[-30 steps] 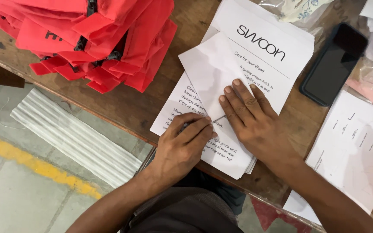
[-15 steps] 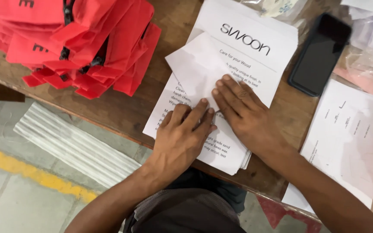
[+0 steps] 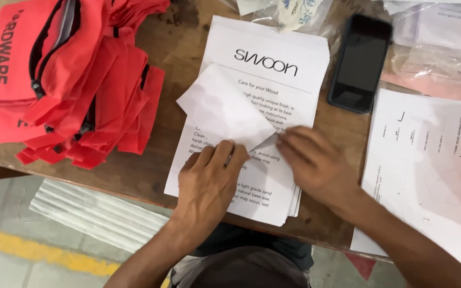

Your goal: The person picks up a small white paper, folds it, and places it inside a red zippered bag, repeating this process for several bags.

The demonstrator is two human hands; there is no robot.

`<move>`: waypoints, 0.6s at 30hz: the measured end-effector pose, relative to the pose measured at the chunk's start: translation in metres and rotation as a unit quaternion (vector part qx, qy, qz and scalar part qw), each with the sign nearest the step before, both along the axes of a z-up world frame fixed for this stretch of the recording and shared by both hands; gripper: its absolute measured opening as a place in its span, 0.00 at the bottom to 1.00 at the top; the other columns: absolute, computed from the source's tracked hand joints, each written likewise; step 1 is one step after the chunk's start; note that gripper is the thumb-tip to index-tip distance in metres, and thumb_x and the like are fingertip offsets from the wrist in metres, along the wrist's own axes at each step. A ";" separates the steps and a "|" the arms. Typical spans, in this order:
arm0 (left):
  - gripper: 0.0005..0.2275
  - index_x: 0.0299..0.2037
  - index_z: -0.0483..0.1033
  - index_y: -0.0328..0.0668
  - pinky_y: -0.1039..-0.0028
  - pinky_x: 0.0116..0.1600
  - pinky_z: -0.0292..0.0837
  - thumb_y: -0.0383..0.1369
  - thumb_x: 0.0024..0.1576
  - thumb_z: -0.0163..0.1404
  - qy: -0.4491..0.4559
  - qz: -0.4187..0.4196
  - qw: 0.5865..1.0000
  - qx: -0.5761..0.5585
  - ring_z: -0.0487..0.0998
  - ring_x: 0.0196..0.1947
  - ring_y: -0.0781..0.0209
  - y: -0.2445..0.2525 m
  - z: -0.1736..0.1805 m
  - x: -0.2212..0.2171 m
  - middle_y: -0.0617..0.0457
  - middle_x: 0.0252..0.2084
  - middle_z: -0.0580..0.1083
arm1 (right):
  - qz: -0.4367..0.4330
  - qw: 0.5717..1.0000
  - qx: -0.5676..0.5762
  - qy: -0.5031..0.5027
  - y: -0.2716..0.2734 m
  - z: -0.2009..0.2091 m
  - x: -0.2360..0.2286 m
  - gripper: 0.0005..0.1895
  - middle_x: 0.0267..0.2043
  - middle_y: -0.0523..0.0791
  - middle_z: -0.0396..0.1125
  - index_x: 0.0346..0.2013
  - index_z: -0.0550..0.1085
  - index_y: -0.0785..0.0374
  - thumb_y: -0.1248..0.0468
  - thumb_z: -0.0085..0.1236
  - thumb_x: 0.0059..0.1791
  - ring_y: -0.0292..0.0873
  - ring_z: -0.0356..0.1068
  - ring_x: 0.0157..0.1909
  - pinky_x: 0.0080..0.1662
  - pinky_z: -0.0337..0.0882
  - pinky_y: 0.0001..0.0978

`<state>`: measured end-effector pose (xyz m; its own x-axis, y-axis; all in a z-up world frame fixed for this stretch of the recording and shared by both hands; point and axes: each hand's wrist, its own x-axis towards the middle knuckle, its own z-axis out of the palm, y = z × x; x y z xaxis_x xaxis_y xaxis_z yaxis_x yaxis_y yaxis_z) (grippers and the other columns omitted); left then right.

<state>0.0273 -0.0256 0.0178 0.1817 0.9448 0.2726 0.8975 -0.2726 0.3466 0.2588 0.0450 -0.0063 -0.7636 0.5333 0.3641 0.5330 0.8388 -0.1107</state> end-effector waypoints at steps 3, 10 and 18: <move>0.28 0.63 0.72 0.47 0.71 0.32 0.74 0.24 0.49 0.55 0.042 -0.028 0.999 -0.014 0.74 0.31 0.59 0.017 0.016 0.002 0.53 0.35 0.69 | -0.005 0.997 0.037 -0.068 -0.003 0.020 -0.015 0.16 0.47 0.46 0.69 0.46 0.79 0.66 0.68 0.63 0.43 0.47 0.67 0.55 0.46 0.74 0.41; 0.32 0.71 0.65 0.51 0.73 0.25 0.74 0.25 0.51 0.53 0.136 -0.054 0.989 -0.032 0.74 0.30 0.62 0.040 0.010 0.010 0.53 0.34 0.68 | -0.048 0.993 0.006 -0.106 -0.002 0.017 -0.019 0.23 0.53 0.49 0.67 0.49 0.78 0.71 0.71 0.61 0.39 0.47 0.68 0.55 0.46 0.75 0.35; 0.34 0.70 0.65 0.45 0.74 0.25 0.74 0.29 0.48 0.55 0.174 -0.072 0.980 -0.063 0.73 0.33 0.63 0.045 0.009 0.008 0.55 0.36 0.68 | -0.025 0.993 0.044 -0.106 0.002 0.016 -0.015 0.23 0.58 0.53 0.67 0.51 0.76 0.77 0.73 0.60 0.41 0.48 0.68 0.57 0.52 0.76 0.35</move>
